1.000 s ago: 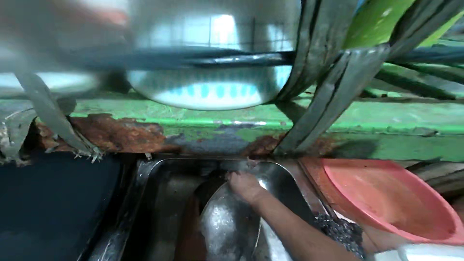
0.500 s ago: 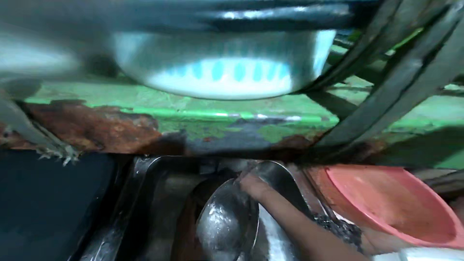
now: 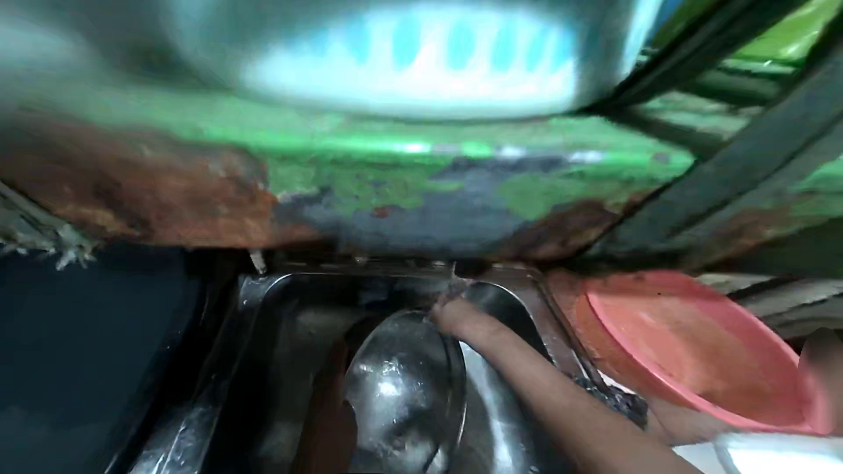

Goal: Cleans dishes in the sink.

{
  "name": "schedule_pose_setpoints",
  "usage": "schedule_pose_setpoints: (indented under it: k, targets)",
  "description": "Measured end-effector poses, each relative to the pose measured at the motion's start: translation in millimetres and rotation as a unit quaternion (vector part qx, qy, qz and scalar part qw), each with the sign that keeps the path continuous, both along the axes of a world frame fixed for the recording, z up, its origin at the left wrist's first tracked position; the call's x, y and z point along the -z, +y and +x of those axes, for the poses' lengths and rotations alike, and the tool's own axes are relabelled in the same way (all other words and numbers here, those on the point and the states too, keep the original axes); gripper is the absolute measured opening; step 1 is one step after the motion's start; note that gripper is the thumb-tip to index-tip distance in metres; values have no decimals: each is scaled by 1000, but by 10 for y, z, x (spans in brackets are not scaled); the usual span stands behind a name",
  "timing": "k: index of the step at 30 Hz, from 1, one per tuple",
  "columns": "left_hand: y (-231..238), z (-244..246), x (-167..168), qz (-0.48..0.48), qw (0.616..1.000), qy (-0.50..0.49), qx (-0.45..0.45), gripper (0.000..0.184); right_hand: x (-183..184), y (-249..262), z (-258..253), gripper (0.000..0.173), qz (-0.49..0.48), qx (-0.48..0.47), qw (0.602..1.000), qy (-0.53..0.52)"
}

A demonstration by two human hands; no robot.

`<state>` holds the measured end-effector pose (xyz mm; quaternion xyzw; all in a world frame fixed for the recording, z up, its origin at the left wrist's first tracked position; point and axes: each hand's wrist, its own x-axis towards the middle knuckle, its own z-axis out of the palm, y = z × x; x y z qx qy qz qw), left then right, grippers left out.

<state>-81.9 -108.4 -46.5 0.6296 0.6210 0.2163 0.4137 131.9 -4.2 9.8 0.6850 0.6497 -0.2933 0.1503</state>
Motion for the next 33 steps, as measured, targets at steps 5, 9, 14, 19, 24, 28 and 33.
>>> schedule_pose_setpoints:
  k: [5, 9, 14, 19, 24, 28, 33]
  targets:
    - [177, 74, -86, -7, 999, -32, -19, 68, -162, -49, -14, 33, 72, 116, 924, 358]
    - [295, 94, -378, -33, 999, 5, 9, 68, -31, -36, 96, 46, -98, 84, 940, 316]
    - [401, 300, -712, -66, 992, 72, 74, 65, 754, -43, 228, 40, 7, 150, 939, 309]
    - [552, 537, -760, -69, 993, 84, 52, 61, 1896, -781, 66, 35, 69, 504, 659, 554]
    - [709, 668, -572, -81, 996, 44, 7, 61, 1130, -1237, -622, 41, -96, 537, 580, 605]
    - [845, 583, -578, -80, 993, 70, 51, 56, 384, -1627, -480, 45, -25, 118, 892, 436]
    - [914, 861, -649, -86, 990, 15, 107, 47, 312, -1791, -206, 35, 153, 195, 884, 396]
